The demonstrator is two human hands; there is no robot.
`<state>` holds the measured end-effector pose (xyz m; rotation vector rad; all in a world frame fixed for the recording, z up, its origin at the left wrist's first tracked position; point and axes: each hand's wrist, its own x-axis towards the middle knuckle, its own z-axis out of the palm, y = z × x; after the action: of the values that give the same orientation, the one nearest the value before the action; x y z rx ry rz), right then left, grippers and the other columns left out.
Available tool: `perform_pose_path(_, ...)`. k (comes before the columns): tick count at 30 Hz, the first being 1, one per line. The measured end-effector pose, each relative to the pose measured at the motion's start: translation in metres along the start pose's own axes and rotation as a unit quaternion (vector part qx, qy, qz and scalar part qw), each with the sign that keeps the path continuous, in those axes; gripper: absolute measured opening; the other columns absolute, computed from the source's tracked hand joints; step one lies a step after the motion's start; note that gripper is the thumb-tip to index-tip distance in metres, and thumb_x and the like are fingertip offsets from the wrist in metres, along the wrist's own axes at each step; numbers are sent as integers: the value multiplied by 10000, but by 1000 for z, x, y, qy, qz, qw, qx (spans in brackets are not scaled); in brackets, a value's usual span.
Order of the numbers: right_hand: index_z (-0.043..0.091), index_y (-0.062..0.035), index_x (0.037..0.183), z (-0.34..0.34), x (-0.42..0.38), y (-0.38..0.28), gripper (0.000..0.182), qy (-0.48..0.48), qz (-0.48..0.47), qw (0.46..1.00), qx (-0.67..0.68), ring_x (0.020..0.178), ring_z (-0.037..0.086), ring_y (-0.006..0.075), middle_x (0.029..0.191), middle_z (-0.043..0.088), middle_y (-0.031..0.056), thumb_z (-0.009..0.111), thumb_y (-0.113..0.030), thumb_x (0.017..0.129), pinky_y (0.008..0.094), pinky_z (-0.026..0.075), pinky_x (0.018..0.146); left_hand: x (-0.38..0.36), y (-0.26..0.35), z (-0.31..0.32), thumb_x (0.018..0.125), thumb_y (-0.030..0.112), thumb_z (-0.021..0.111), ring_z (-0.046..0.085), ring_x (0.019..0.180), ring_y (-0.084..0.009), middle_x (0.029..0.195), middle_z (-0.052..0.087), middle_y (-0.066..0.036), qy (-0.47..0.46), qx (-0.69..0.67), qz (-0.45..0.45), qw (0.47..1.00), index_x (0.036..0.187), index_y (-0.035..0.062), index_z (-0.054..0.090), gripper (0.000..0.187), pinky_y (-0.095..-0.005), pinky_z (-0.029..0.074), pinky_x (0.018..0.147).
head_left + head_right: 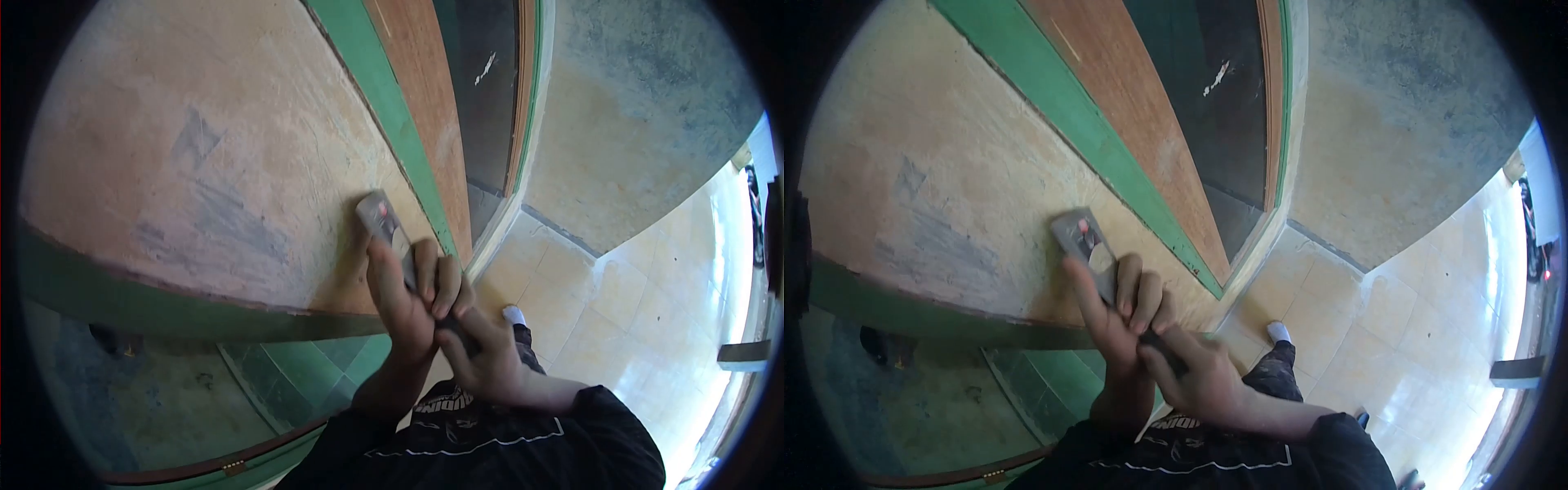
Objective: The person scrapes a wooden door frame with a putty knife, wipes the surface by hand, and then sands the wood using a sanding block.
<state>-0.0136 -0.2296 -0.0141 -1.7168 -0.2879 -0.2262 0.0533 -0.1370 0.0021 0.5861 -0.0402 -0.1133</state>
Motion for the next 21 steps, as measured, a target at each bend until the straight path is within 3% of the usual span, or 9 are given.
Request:
perform_pose_path(2, 578, 41, 987, -6, 5, -6, 217, -4, 65, 997, 34, 694, 663, 338, 747, 619, 214, 651, -106, 846, 357, 490, 580, 5, -1, 9, 893, 709, 266, 226, 355, -84, 468, 270, 29, -2, 42, -16, 999, 591, 148, 292, 638, -216, 337, 421)
perform_pose_path(6, 558, 40, 1158, -16, 2, 10, 317, -8, 33, 999, 31, 743, 681, 245, 804, 642, 208, 606, -99, 878, 322, 495, 652, -3, -9, 8, 927, 647, 283, 441, 532, -143, 595, 399, -43, -29, 107, 26, 993, 706, 110, 395, 592, -280, 439, 566)
perform_pose_path(7, 472, 18, 1305, -19, 1, 4, 441, -18, 57, 997, 58, 791, 671, 195, 834, 656, 206, 577, -89, 890, 305, 493, 703, -11, -9, 2, 947, 613, 254, 560, 777, -213, 808, 521, -112, -15, 129, 36, 991, 861, 71, 448, 582, -304, 466, 668)
perform_pose_path(10, 391, -2, 1380, -24, -9, 12, 524, 5, 46, 998, 53, 834, 650, 173, 882, 656, 200, 565, -75, 891, 298, 488, 723, -33, -13, -12, 1001, 460, 272, 605, 853, -236, 1063, 542, -160, 18, 154, 88, 984, 939, 51, 389, 429, -359, 527, 737)
perform_pose_path(12, 430, 9, 1341, -23, -21, 13, 495, -24, 95, 993, 61, 831, 655, 233, 947, 642, 210, 573, -76, 875, 319, 495, 748, -53, -24, -38, 992, 483, 285, 590, 904, -237, 1087, 530, -164, -12, 140, 64, 988, 973, 54, 396, 443, -359, 510, 759)
perform_pose_path(15, 522, 5, 1214, -5, -34, 19, 442, -73, -39, 996, -44, 873, 612, 350, 963, 625, 181, 636, -119, 806, 368, 503, 775, -78, -38, -68, 976, 529, 313, 560, 1005, -239, 1133, 507, -171, -81, 119, 3, 990, 1040, 60, 411, 484, -357, 477, 802)
perform_pose_path(17, 523, 0, 1223, -1, -36, 15, 450, -106, -75, 990, -59, 902, 604, 347, 982, 616, 182, 636, -125, 806, 379, 492, 802, -89, -41, -76, 982, 487, 347, 544, 990, -240, 1093, 488, -170, -117, 261, 108, 952, 1056, 66, 392, 430, -352, 465, 825)
perform_pose_path(20, 513, -24, 1269, -5, -41, 8, 423, -220, -47, 972, -59, 992, 581, 346, 1061, 592, 196, 568, -177, 878, 399, 441, 906, -103, -30, -82, 984, 435, 386, 533, 972, -245, 1048, 477, -153, -75, 147, 29, 986, 1077, 65, 374, 382, -357, 447, 862)
perform_pose_path(21, 504, -30, 1286, -5, -41, 7, 408, -220, -46, 974, -16, 1025, 568, 349, 1073, 589, 198, 516, -196, 913, 394, 424, 929, -108, -25, -76, 994, 365, 399, 533, 942, -164, 1061, 494, -130, -72, 116, 31, 990, 1089, 22, 394, 356, -307, 423, 845)
